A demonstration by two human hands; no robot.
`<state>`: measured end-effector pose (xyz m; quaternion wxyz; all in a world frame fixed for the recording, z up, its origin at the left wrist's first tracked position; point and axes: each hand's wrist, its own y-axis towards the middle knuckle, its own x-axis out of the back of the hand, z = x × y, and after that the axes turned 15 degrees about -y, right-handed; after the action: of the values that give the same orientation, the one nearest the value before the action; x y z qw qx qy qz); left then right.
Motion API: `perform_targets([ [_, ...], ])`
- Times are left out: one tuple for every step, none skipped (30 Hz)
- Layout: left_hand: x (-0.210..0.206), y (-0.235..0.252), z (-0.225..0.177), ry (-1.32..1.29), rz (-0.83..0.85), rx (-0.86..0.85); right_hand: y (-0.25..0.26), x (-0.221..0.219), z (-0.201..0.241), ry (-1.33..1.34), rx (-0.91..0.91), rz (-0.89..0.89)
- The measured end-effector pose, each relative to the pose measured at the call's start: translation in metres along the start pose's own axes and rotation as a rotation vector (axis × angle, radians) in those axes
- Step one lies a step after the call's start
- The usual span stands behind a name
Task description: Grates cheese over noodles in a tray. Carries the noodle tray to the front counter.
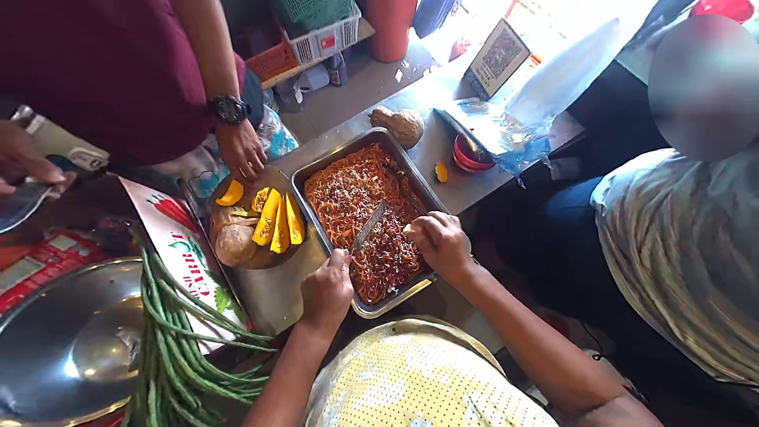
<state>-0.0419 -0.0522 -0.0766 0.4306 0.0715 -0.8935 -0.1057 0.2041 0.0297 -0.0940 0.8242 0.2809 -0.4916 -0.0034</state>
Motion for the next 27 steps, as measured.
perform_targets([
  [0.004,-0.001,-0.007,-0.008,-0.013,0.005,0.003,0.009,0.005,0.018,-0.015,-0.005],
  [0.008,-0.004,-0.013,-0.033,-0.033,-0.002,0.004,0.019,0.012,0.045,-0.022,-0.066],
  [0.009,-0.004,-0.017,-0.058,-0.050,-0.014,0.006,0.025,0.015,0.064,-0.020,-0.145],
  [0.004,-0.003,-0.015,-0.077,-0.061,-0.022,0.010,0.023,0.014,0.069,-0.009,-0.205],
  [-0.004,-0.004,-0.010,-0.077,-0.040,0.000,0.010,0.016,0.009,0.055,-0.008,-0.196],
  [-0.012,-0.005,-0.005,-0.064,0.011,0.063,0.008,0.008,0.003,0.025,-0.034,-0.091],
  [-0.018,-0.003,-0.002,-0.062,0.055,0.133,0.009,0.002,-0.002,0.008,-0.086,0.101],
  [-0.018,0.000,-0.001,-0.074,0.066,0.164,0.012,-0.002,-0.007,0.021,-0.134,0.225],
  [-0.015,0.003,-0.004,-0.101,0.056,0.167,0.013,-0.005,-0.010,0.029,-0.154,0.248],
  [-0.009,0.005,-0.011,-0.144,0.046,0.169,0.011,-0.003,-0.010,0.044,-0.174,0.215],
  [-0.004,0.004,-0.017,-0.198,0.027,0.171,0.008,0.000,-0.010,0.069,-0.195,0.161],
  [0.001,0.005,-0.024,-0.264,0.003,0.178,0.007,0.002,-0.010,0.095,-0.221,0.112],
  [0.006,0.007,-0.030,-0.341,-0.016,0.186,0.007,0.003,-0.010,0.128,-0.258,0.074],
  [0.010,0.009,-0.035,-0.420,-0.036,0.184,0.007,0.002,-0.011,0.168,-0.303,0.053],
  [0.010,0.009,-0.040,-0.494,-0.058,0.163,0.005,0.001,-0.011,0.200,-0.345,0.043],
  [0.007,0.007,-0.043,-0.541,-0.074,0.133,0.003,-0.001,-0.012,0.211,-0.367,0.031],
  [-0.001,0.003,-0.043,-0.559,-0.075,0.108,0.001,-0.003,-0.012,0.205,-0.373,0.017],
  [-0.012,-0.002,-0.040,-0.545,-0.053,0.097,-0.003,-0.004,-0.011,0.189,-0.365,0.007],
  [-0.023,-0.007,-0.034,-0.512,-0.005,0.113,-0.006,-0.006,-0.009,0.174,-0.351,0.008],
  [-0.031,-0.010,-0.030,-0.480,0.043,0.160,-0.009,-0.009,-0.009,0.163,-0.330,0.009],
  [-0.034,-0.009,-0.028,-0.486,0.061,0.198,-0.011,-0.011,-0.009,0.154,-0.312,0.014],
  [-0.031,-0.007,-0.029,-0.521,0.041,0.201,-0.013,-0.013,-0.011,0.149,-0.304,0.015],
  [-0.026,-0.005,-0.032,-0.565,0.003,0.182,-0.015,-0.013,-0.012,0.146,-0.306,0.016],
  [-0.022,-0.005,-0.035,-0.593,-0.037,0.149,-0.019,-0.012,-0.014,0.137,-0.313,0.019],
  [-0.022,-0.006,-0.036,-0.585,-0.062,0.107,-0.021,-0.011,-0.015,0.124,-0.315,0.019],
  [-0.025,-0.008,-0.034,-0.543,-0.059,0.079,-0.022,-0.011,-0.016,0.110,-0.307,0.016],
  [-0.031,-0.011,-0.029,-0.484,-0.021,0.081,-0.022,-0.012,-0.016,0.099,-0.295,0.023],
])
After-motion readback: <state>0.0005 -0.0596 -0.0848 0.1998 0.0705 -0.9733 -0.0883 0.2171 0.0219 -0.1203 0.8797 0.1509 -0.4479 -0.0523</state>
